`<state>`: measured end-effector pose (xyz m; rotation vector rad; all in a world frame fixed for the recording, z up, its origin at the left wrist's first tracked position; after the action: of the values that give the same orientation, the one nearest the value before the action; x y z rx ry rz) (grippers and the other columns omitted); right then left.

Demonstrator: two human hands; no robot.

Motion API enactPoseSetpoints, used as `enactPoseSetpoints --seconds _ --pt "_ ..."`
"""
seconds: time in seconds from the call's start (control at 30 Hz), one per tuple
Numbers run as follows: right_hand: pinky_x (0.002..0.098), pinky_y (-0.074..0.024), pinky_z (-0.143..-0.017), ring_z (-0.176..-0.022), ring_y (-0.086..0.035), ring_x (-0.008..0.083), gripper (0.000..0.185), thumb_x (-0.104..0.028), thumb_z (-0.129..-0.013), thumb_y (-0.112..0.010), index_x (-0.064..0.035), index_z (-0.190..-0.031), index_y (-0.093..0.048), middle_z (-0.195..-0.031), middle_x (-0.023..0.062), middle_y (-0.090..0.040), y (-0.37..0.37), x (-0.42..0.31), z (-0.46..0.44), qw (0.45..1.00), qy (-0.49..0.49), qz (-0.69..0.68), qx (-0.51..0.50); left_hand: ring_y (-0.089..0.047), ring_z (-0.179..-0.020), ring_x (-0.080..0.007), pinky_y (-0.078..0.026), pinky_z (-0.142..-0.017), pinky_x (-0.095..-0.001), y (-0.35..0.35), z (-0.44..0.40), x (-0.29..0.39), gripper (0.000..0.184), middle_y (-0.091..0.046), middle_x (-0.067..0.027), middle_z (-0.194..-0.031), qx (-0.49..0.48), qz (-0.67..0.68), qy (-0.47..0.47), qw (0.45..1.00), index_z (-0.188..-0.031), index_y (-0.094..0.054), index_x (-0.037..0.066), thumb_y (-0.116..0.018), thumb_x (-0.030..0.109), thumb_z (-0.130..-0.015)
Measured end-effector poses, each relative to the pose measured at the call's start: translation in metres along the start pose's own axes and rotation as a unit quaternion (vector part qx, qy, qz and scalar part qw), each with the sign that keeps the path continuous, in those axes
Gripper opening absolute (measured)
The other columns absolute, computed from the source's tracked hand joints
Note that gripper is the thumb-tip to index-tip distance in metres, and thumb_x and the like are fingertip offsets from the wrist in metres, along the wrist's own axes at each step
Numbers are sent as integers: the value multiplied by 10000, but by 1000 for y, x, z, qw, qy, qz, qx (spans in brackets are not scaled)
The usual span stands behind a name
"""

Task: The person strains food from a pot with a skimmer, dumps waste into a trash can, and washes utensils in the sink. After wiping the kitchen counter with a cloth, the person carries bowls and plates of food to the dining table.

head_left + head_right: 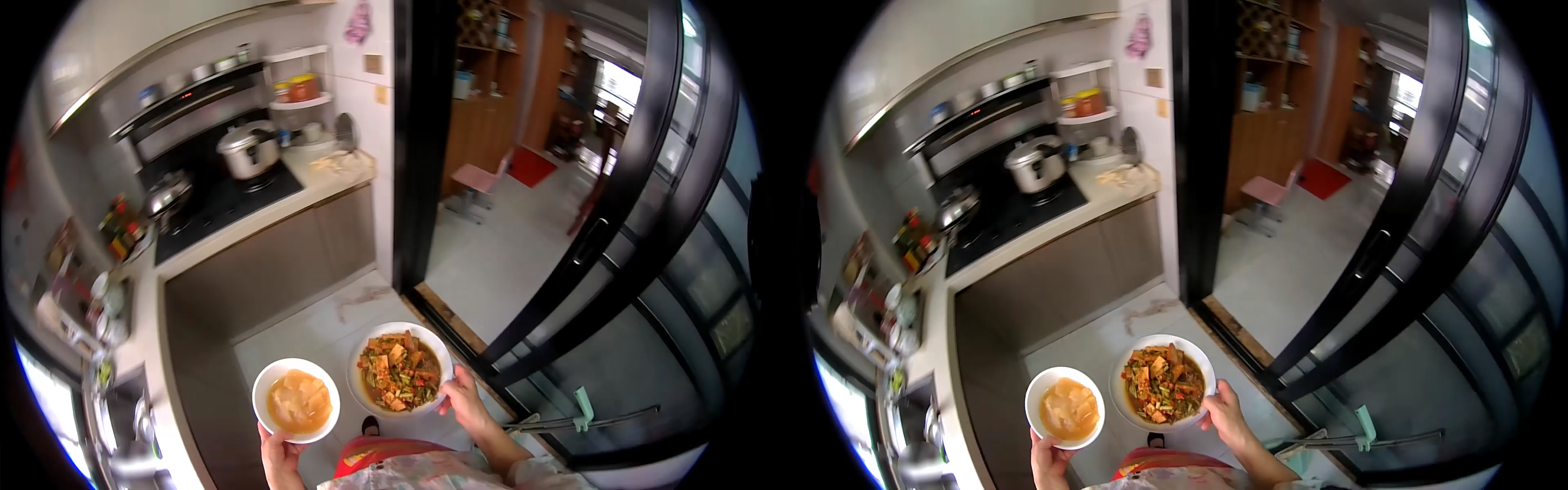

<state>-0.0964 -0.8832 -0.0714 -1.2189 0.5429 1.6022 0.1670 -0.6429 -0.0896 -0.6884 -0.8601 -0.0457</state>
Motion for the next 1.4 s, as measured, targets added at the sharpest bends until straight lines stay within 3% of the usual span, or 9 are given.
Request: enactPoseSetpoints --seconds 0.2,0.43,0.53,0.57,0.63,0.83,1.07,1.2,1.4 --pt "250 -424 -349 -438 -530 182 282 -42 -698 -477 -7 -977 -462 -718 110 -566 82 -41 -97 990 25 -77 112 -572 -916 -368 -571 -626 -432 -152 -119 -45 699 -450 -159 -1148 -58 -109 65 990 -1260 -283 109 -414 -58 -595" --pt "253 -422 -333 -409 -516 179 254 -34 -707 -468 -10 -960 -465 -708 112 -573 192 -66 -210 961 69 -128 237 -526 -991 -391 -539 -637 -537 -302 -245 -143 683 -425 -166 -1177 -178 -150 176 956 -1234 -297 128 -418 -62 -589" --pt "241 -412 -329 -414 -519 168 253 -51 -729 -481 -6 -978 -462 -702 111 -574 240 -80 -255 944 80 -153 280 -559 -978 -332 -556 -704 -411 -357 -294 -193 640 -491 -193 -1150 -233 -226 218 920 -1288 -324 83 -526 31 -683" --pt "238 -411 -329 -415 -520 166 257 -50 -731 -482 -4 -983 -459 -697 112 -573 257 -91 -272 941 83 -154 290 -556 -966 -359 -571 -642 -433 -383 -310 -206 737 -432 -196 -1212 -239 -255 221 911 -1319 -241 97 -485 -17 -633" --pt "231 -409 -330 -418 -522 164 265 -48 -735 -482 0 -994 -453 -687 112 -572 279 -103 -304 936 80 -167 300 -556 -969 -354 -568 -650 -429 -414 -347 -234 727 -445 -191 -1200 -259 -262 231 901 -1314 -252 92 -488 -9 -635" --pt "232 -404 -326 -419 -522 164 326 -25 -719 -467 4 -1041 -427 -702 114 -564 367 -154 -335 898 86 -217 372 -505 -1036 -361 -520 -744 -491 -556 -371 -295 689 -436 -186 -1197 -272 -302 260 876 -1290 -288 80 -463 -32 -633" --pt "240 -395 -328 -431 -522 169 352 -20 -708 -468 -3 -1057 -430 -720 107 -560 491 -155 -363 846 129 -258 449 -535 -987 -349 -531 -733 -469 -682 -411 -411 619 -490 -174 -1123 -283 -328 276 858 -1222 -364 38 -467 -65 -621" --pt "248 -402 -327 -432 -526 183 334 -30 -699 -468 -8 -1030 -427 -733 119 -564 565 -152 -376 808 142 -288 495 -563 -943 -317 -520 -778 -441 -744 -445 -495 515 -506 -173 -1111 -309 -390 301 813 -1157 -431 7 -508 -17 -649" --pt "260 -413 -319 -401 -514 196 347 -18 -682 -457 2 -1025 -406 -724 135 -559 700 -154 -370 757 111 -308 565 -526 -989 -392 -525 -682 -541 -902 -388 -629 659 -427 -166 -1173 -460 -328 323 759 -1215 -300 112 -423 -58 -590"
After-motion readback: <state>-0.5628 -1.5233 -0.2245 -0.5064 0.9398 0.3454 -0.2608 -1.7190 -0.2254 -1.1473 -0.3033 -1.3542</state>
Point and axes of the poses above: each hand's wrist, its own z-axis away from the middle knuckle, its own y-axis out of the back of the hand, x = y × z, the point moved 8 cm from there along -z, towards the middle knuckle
